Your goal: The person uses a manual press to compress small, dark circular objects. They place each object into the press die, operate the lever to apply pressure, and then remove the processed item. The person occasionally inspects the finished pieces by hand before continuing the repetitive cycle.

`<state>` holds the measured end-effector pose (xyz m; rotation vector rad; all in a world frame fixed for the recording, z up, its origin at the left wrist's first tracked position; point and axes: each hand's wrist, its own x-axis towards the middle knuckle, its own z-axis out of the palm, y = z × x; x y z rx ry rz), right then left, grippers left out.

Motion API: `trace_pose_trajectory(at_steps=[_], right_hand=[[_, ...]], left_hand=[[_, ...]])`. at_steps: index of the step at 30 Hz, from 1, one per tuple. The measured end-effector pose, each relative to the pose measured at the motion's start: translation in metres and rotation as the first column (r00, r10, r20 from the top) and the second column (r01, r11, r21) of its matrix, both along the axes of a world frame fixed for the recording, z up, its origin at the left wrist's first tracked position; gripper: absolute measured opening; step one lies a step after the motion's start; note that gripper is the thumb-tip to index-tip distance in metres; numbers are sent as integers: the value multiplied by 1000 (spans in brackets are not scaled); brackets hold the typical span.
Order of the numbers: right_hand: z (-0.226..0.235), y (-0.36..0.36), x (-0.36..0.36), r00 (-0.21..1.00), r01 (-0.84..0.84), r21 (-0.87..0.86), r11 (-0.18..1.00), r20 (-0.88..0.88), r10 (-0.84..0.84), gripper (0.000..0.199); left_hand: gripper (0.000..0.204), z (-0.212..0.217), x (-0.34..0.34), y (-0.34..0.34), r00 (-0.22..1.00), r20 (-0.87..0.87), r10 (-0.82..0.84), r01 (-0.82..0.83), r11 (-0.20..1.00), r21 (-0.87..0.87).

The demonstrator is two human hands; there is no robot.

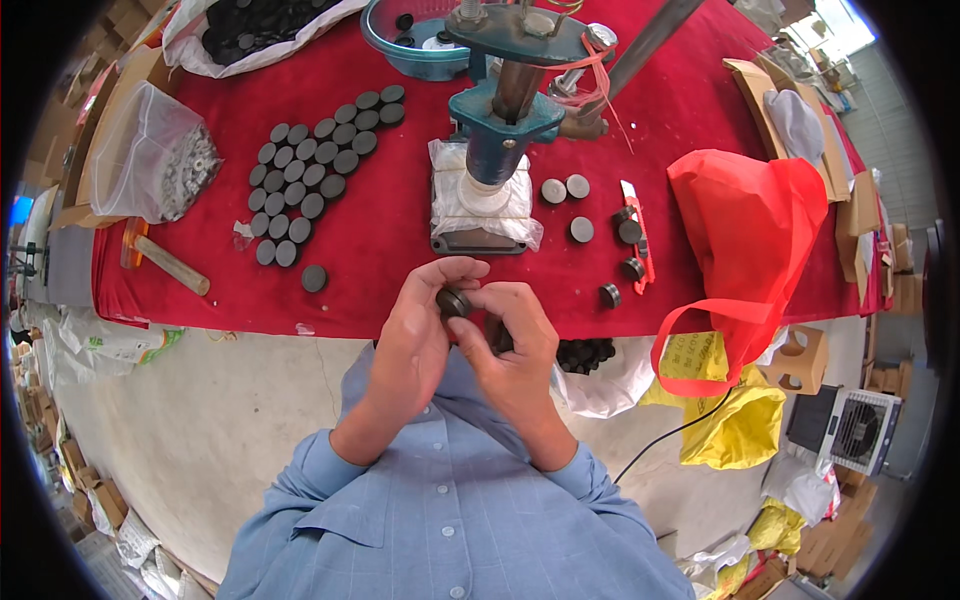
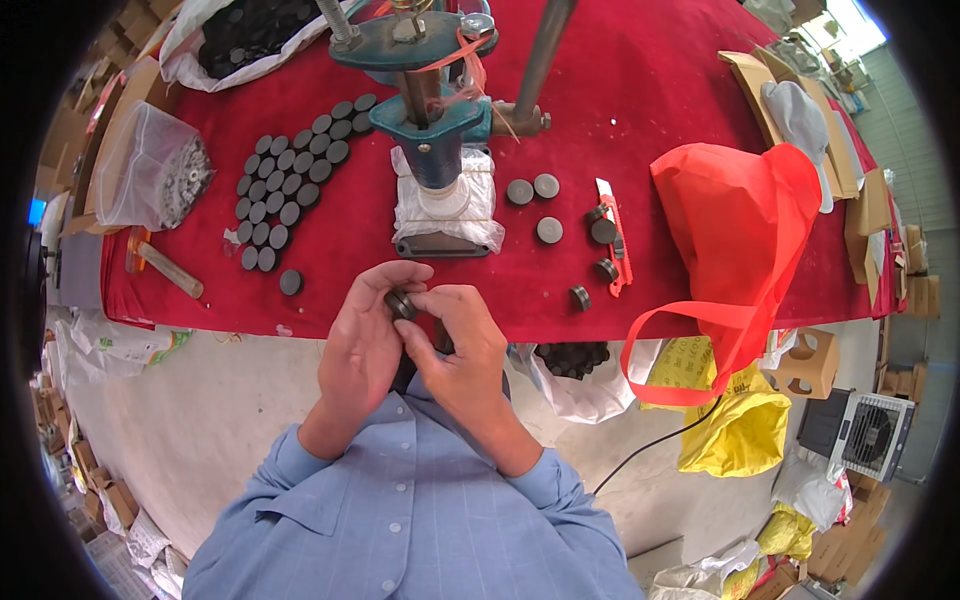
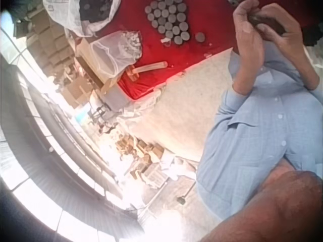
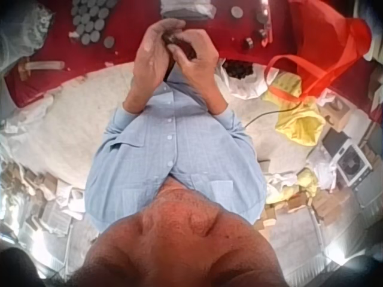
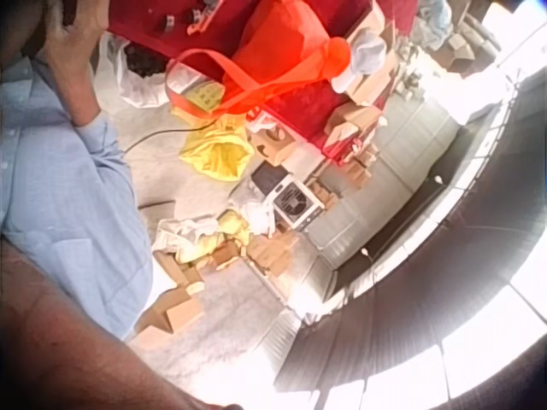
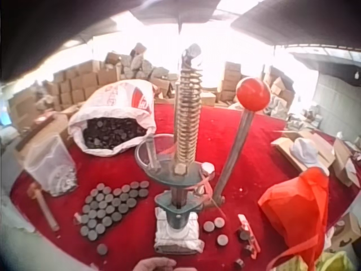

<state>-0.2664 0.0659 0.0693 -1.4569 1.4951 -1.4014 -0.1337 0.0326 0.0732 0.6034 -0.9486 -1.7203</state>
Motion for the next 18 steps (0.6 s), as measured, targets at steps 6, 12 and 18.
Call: trace_pose_trajectory(at_steps=[6, 12, 18], right_hand=[[4, 1, -14, 997, 15, -182, 983, 74, -2, 28], [3, 3, -13, 988, -22, -218, 976, 147, 55, 25], [8, 5, -19, 991, -87, -282, 955, 72, 112, 24]], left_hand=[[47, 3, 18, 0, 890, 397, 227, -46, 908, -415], [32, 9, 19, 2, 819, 421, 391, -36, 765, -643], [29, 18, 21, 0, 808, 417, 416, -25, 731, -682]])
